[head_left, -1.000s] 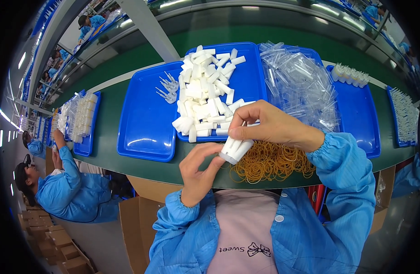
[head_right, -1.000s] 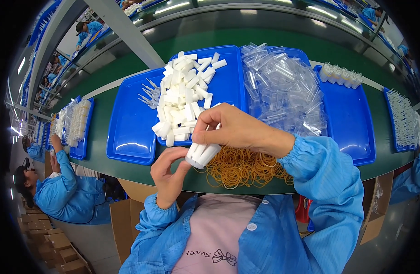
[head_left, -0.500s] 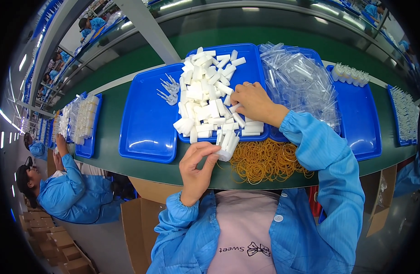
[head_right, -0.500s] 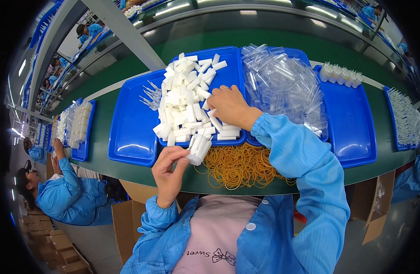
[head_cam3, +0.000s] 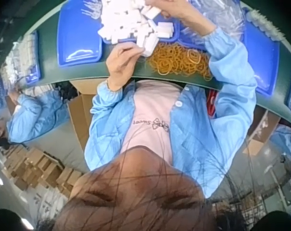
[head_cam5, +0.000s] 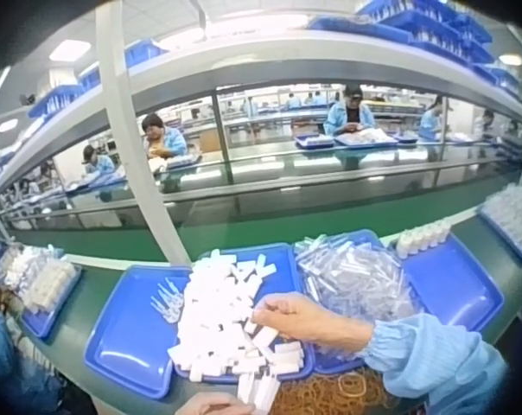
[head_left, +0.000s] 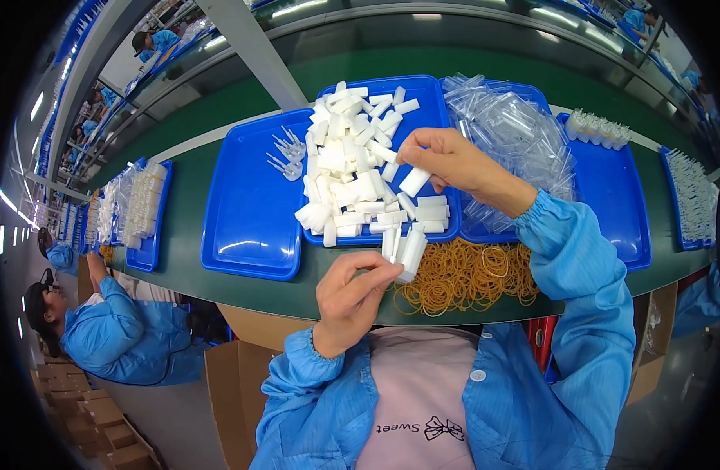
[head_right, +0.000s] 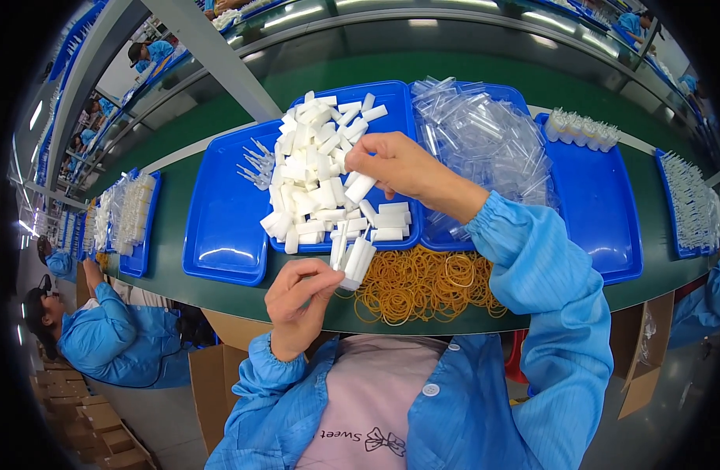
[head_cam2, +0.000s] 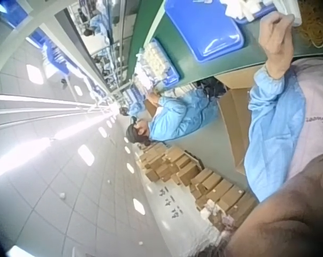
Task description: The person assembles units by attaching white foam pieces onto the prongs of a plastic base, sliding clear plastic tubes over the foam pieces, and wrapping a rubber band around the bundle.
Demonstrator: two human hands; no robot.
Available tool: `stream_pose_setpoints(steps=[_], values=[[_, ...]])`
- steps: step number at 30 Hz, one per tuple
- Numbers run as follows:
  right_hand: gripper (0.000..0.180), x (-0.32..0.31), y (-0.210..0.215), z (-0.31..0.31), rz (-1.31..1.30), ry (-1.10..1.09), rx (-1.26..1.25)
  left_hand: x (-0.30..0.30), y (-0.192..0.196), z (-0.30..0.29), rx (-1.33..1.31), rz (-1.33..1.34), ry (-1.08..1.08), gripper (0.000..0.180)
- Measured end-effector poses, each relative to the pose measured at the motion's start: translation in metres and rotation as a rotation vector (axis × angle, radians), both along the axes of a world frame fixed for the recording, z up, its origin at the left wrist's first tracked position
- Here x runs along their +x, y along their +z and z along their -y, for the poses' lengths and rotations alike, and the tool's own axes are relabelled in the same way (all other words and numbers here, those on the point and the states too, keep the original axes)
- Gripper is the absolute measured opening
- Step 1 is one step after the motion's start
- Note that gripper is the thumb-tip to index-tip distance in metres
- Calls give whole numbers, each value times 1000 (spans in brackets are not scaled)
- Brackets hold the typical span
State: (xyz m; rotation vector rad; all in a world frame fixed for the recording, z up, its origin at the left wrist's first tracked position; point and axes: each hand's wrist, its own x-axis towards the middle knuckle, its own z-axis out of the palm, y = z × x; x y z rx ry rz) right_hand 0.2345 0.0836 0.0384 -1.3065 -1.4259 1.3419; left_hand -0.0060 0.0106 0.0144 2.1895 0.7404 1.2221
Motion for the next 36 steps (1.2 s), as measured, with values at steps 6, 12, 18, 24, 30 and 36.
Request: stream_pose_setpoints(steps=[6,12,18,24,30,36], values=[[26,-3,-5,6,-16,129,-51,-1,2,2,32,-24,-26,36],[21,-5,2,6,-69,83,-70,-2,4,0,62,-19,-32,32],[27,-12,1,14,-105,260,-186,-3,6,-2,68,-44,-49,34],[26,-15,18,30,-96,291,-139,-9,4,-2,196,-84,-13,41],[25,-4,26,37,-46,325,14,-11,9,0,302,-114,-26,41],[21,-14,35,53,-110,320,-65,-13,5,6,350,-80,-15,41]])
